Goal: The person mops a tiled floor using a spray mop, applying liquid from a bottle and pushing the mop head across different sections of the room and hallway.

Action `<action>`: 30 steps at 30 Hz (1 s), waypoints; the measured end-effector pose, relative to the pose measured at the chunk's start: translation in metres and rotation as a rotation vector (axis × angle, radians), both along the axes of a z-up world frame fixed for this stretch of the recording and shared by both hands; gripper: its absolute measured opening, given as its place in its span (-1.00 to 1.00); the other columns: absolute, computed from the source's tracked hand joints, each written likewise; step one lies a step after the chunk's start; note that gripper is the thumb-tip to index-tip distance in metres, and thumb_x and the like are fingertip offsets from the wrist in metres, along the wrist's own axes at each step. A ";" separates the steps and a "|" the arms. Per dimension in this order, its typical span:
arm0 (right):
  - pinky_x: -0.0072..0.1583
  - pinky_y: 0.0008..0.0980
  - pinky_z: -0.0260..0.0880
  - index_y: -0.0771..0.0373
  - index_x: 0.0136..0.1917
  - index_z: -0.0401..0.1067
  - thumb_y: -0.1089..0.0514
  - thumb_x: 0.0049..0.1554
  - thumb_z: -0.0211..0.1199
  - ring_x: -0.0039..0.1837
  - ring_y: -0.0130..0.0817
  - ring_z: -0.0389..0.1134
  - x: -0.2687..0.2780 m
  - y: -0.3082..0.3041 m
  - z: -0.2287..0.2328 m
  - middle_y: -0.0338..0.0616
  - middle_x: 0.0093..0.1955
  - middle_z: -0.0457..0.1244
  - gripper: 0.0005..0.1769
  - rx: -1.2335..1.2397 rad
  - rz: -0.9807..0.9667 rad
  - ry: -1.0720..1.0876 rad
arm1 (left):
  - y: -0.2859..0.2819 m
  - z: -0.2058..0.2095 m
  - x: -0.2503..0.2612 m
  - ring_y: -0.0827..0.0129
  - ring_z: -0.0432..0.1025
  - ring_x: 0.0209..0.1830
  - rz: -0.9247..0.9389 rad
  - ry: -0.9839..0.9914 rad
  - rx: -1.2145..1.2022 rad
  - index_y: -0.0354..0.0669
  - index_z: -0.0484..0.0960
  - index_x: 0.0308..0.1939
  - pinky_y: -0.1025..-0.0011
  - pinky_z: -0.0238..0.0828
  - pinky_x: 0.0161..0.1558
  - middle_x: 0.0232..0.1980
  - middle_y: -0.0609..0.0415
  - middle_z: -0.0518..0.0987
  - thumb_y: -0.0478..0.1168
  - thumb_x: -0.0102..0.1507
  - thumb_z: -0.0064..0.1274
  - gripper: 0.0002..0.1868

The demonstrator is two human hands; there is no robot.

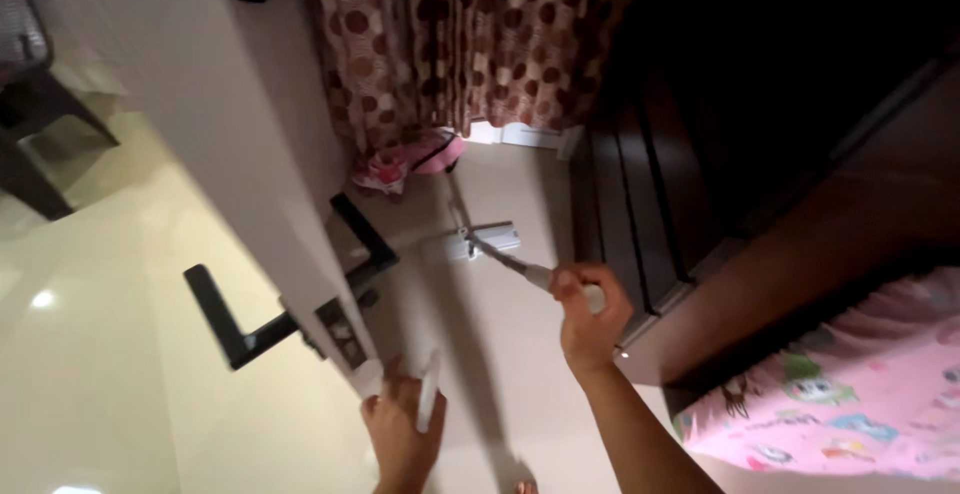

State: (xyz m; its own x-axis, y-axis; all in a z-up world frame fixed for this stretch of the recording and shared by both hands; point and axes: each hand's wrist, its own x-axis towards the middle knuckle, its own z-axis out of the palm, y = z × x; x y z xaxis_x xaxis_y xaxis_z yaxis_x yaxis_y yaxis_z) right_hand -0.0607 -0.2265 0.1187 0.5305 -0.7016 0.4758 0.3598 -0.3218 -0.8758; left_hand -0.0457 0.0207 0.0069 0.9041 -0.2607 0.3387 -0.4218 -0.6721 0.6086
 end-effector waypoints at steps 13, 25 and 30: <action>0.02 -0.41 0.41 0.41 -0.11 0.53 0.35 0.17 0.32 -0.10 -0.44 0.40 0.142 -0.027 -0.072 -0.08 -0.19 0.39 -0.96 -0.247 0.284 0.167 | -0.027 -0.018 0.051 -0.20 0.47 0.02 -0.210 -0.010 0.010 -0.28 0.68 -0.33 0.04 0.35 0.06 0.25 -0.29 0.51 -0.16 0.03 0.24 -0.75; -0.11 -0.49 0.47 0.43 -0.04 0.49 0.38 0.13 0.32 -0.16 -0.43 0.43 0.097 -0.010 -0.058 -0.07 -0.16 0.39 -0.89 -0.367 0.276 0.133 | -0.080 -0.025 0.073 -0.01 0.57 -0.14 -0.246 0.267 -0.234 -0.11 0.63 -0.07 0.17 0.51 -0.11 -0.13 -0.06 0.64 -0.10 0.18 0.19 -0.71; -0.07 -0.44 0.51 0.38 0.03 0.50 0.40 0.07 0.34 -0.07 -0.39 0.45 0.201 -0.068 -0.120 -0.04 -0.10 0.41 -0.78 -0.278 0.217 0.149 | -0.115 -0.051 0.099 0.05 0.61 -0.17 -0.179 0.422 -0.341 -0.12 0.63 -0.04 0.19 0.54 -0.11 -0.16 -0.04 0.67 -0.11 0.17 0.18 -0.68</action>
State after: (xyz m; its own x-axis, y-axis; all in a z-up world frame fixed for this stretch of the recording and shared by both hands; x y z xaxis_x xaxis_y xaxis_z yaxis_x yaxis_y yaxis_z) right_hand 0.1402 -0.2949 -0.0015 0.7302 -0.4200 0.5388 0.3213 -0.4849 -0.8134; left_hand 0.0529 -0.0941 -0.0442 0.9309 -0.3618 0.0499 -0.1847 -0.3486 0.9189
